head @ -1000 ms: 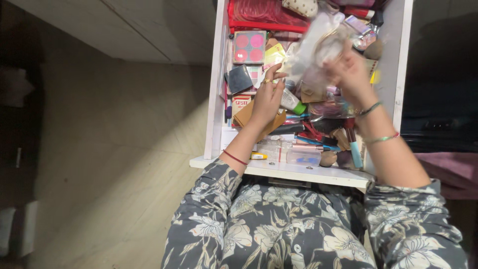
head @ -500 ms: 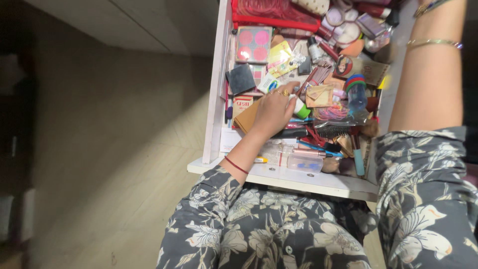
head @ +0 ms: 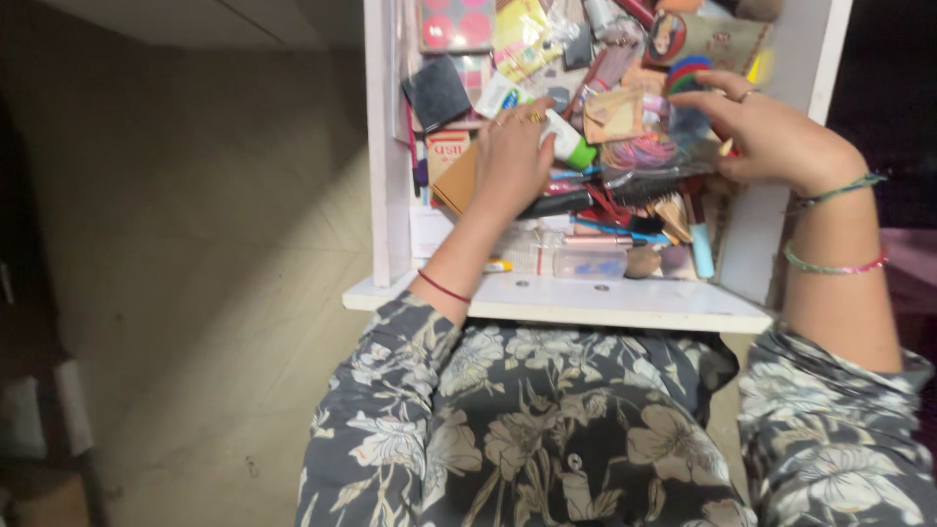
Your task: The person organizes a drawer by picking up and moving various cosmetic items, including makeup palettes, tubes, and a small red pouch.
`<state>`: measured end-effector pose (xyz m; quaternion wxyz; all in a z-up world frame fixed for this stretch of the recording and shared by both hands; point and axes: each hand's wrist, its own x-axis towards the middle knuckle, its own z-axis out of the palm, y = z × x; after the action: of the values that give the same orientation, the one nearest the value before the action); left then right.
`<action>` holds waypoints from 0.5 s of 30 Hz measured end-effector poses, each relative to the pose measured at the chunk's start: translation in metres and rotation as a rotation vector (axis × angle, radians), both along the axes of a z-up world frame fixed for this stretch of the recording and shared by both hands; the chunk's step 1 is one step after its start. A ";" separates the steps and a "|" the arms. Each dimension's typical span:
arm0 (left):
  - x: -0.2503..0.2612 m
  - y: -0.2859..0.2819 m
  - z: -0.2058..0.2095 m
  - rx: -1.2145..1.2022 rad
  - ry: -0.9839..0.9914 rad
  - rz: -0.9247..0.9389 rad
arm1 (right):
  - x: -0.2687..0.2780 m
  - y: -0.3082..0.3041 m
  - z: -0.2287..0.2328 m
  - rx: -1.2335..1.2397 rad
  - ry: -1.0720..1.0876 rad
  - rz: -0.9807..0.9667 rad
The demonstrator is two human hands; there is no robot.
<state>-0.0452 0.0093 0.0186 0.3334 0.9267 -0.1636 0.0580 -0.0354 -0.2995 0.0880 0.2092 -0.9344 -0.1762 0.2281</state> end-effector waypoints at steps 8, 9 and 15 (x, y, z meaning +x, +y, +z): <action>0.008 0.011 -0.008 0.097 0.049 0.064 | -0.007 0.030 -0.012 0.122 -0.714 0.279; 0.009 0.011 -0.009 0.072 0.018 0.048 | -0.008 0.034 -0.018 0.101 -0.723 0.250; 0.005 0.007 -0.023 0.013 -0.040 -0.058 | 0.007 0.062 -0.072 -0.112 -0.662 0.089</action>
<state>-0.0400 0.0160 -0.0046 0.3254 0.9224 -0.1973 0.0656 -0.0279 -0.2375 0.0156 0.0788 -0.9592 -0.2623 -0.0697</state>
